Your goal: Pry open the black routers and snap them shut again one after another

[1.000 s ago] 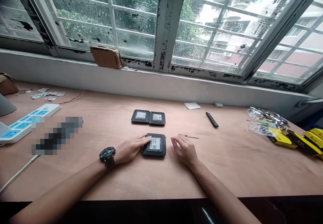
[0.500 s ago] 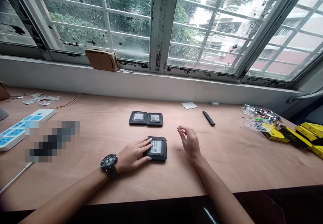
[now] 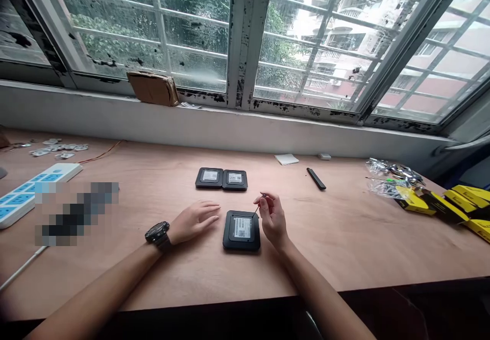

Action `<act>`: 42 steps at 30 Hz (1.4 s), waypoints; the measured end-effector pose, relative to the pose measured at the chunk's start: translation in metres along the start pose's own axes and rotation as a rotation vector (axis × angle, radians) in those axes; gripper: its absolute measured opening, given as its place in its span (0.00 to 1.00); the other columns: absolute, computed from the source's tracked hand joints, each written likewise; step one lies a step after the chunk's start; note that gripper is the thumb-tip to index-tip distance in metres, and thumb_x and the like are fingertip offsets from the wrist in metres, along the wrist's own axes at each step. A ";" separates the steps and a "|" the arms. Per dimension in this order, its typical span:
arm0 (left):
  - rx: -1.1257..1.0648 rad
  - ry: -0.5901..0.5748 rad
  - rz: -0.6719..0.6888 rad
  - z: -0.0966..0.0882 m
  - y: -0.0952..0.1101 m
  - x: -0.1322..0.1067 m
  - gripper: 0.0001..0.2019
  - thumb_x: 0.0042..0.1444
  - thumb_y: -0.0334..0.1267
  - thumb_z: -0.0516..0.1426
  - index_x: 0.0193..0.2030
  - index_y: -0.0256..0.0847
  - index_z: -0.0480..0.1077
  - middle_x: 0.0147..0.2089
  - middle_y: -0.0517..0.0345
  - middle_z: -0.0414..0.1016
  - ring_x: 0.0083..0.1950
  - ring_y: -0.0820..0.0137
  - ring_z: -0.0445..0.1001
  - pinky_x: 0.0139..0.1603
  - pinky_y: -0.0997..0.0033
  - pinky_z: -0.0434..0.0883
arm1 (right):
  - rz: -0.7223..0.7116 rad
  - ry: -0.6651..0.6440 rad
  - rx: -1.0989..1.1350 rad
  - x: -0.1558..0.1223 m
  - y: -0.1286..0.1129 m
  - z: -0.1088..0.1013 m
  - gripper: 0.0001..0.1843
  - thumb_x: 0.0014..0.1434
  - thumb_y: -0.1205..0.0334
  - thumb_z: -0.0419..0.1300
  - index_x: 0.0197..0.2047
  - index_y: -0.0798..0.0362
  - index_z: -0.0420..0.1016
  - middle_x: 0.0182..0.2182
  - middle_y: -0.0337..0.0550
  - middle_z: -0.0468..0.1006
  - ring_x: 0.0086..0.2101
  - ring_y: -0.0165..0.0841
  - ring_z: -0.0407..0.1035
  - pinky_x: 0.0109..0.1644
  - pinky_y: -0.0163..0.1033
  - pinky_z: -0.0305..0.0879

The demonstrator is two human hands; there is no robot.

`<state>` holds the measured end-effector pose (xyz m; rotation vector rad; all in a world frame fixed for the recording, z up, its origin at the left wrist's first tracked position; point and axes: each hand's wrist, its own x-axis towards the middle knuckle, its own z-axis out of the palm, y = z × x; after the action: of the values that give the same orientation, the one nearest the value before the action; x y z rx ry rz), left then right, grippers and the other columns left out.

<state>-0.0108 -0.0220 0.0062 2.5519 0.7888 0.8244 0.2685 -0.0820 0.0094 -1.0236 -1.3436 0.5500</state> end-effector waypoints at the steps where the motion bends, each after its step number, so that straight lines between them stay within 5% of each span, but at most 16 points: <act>1: -0.009 -0.011 -0.007 0.000 0.000 0.000 0.14 0.71 0.43 0.54 0.58 0.44 0.75 0.57 0.53 0.79 0.60 0.59 0.74 0.61 0.58 0.71 | 0.008 -0.010 0.008 0.000 0.000 0.001 0.11 0.72 0.52 0.54 0.53 0.45 0.67 0.38 0.43 0.76 0.35 0.34 0.69 0.34 0.40 0.66; 5: -0.039 -0.046 -0.007 0.000 0.003 -0.001 0.14 0.72 0.44 0.53 0.57 0.45 0.76 0.56 0.53 0.80 0.59 0.61 0.74 0.61 0.60 0.71 | 0.033 -0.047 -0.012 0.001 -0.005 0.001 0.16 0.74 0.49 0.49 0.55 0.47 0.70 0.38 0.43 0.75 0.26 0.30 0.62 0.30 0.40 0.64; 8: -0.043 -0.030 -0.026 0.000 0.001 -0.001 0.15 0.71 0.45 0.53 0.56 0.46 0.77 0.56 0.53 0.79 0.59 0.61 0.75 0.60 0.60 0.71 | 0.018 -0.044 -0.074 0.004 -0.014 -0.002 0.14 0.70 0.49 0.56 0.50 0.48 0.74 0.37 0.44 0.76 0.29 0.33 0.67 0.32 0.41 0.66; 13: -0.040 0.011 -0.093 -0.006 -0.012 0.000 0.15 0.69 0.46 0.56 0.54 0.44 0.78 0.56 0.52 0.80 0.56 0.60 0.77 0.59 0.59 0.72 | -0.027 0.090 0.041 0.020 -0.028 0.011 0.12 0.68 0.48 0.59 0.43 0.46 0.64 0.37 0.42 0.78 0.23 0.29 0.62 0.25 0.37 0.61; 22: -0.012 0.078 -0.181 -0.017 -0.029 -0.002 0.15 0.69 0.45 0.55 0.53 0.42 0.79 0.54 0.52 0.81 0.54 0.60 0.78 0.56 0.61 0.73 | 0.051 -0.172 0.215 0.027 -0.014 0.052 0.11 0.69 0.49 0.59 0.44 0.46 0.65 0.30 0.37 0.74 0.24 0.28 0.60 0.23 0.33 0.55; 37: -0.028 0.070 -0.200 -0.015 -0.030 -0.002 0.15 0.69 0.47 0.55 0.52 0.44 0.79 0.53 0.53 0.82 0.54 0.60 0.79 0.56 0.61 0.73 | 0.064 -0.190 0.154 0.022 -0.009 0.048 0.15 0.69 0.44 0.56 0.46 0.45 0.72 0.30 0.38 0.73 0.21 0.28 0.57 0.21 0.35 0.55; 42: -0.036 0.066 -0.197 -0.015 -0.031 -0.002 0.15 0.69 0.47 0.55 0.52 0.44 0.79 0.54 0.54 0.81 0.55 0.60 0.78 0.57 0.61 0.73 | 0.092 -0.299 0.140 0.023 -0.013 0.049 0.18 0.70 0.43 0.54 0.50 0.46 0.74 0.33 0.39 0.74 0.22 0.28 0.59 0.25 0.36 0.61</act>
<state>-0.0341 0.0033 0.0027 2.3793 1.0180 0.8541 0.2234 -0.0553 0.0277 -0.9157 -1.4998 0.8810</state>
